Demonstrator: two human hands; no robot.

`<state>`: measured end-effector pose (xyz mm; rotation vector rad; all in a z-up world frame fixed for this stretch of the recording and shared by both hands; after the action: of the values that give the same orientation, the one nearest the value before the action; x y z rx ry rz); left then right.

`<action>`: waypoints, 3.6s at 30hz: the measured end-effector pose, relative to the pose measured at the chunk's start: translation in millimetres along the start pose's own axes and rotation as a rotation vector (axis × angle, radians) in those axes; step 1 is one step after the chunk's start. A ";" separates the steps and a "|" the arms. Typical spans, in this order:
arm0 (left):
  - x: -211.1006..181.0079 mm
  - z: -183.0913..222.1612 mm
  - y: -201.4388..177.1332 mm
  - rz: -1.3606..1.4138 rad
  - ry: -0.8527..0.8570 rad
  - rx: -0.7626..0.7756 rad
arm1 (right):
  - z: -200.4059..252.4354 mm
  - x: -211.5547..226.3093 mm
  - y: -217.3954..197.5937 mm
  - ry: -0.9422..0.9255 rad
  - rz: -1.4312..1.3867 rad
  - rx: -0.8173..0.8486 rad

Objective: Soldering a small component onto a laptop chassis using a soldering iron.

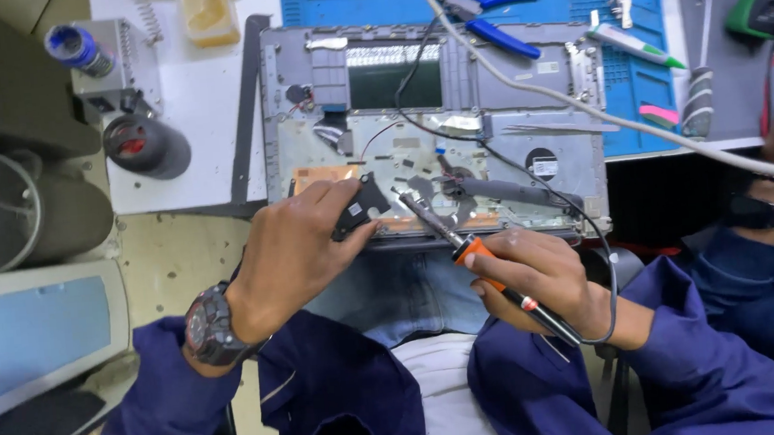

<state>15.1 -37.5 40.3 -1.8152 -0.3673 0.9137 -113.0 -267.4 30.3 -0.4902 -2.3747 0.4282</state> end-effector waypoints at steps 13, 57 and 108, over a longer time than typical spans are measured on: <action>3.2 2.8 4.4 0.066 0.055 -0.040 | 12.7 -6.4 5.1 0.042 -0.005 0.109; 12.4 3.4 17.9 -0.001 0.020 0.008 | -8.4 -23.7 -10.4 0.138 0.104 0.151; 10.0 1.7 10.3 0.098 0.023 0.011 | -12.3 -28.1 -11.1 0.005 -0.062 0.077</action>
<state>18.8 -34.5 26.6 -1.8450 -0.2596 0.9600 -87.5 -287.7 28.6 -0.3803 -2.3520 0.4875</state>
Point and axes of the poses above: each hand's wrist, its own z-axis away from the middle knuckle, its own y-axis out of the palm, x = y × z, the point moved 3 cm from there along -z, towards the middle knuckle, and after that the axes turned 4 degrees about -x, right-handed, at the moved point
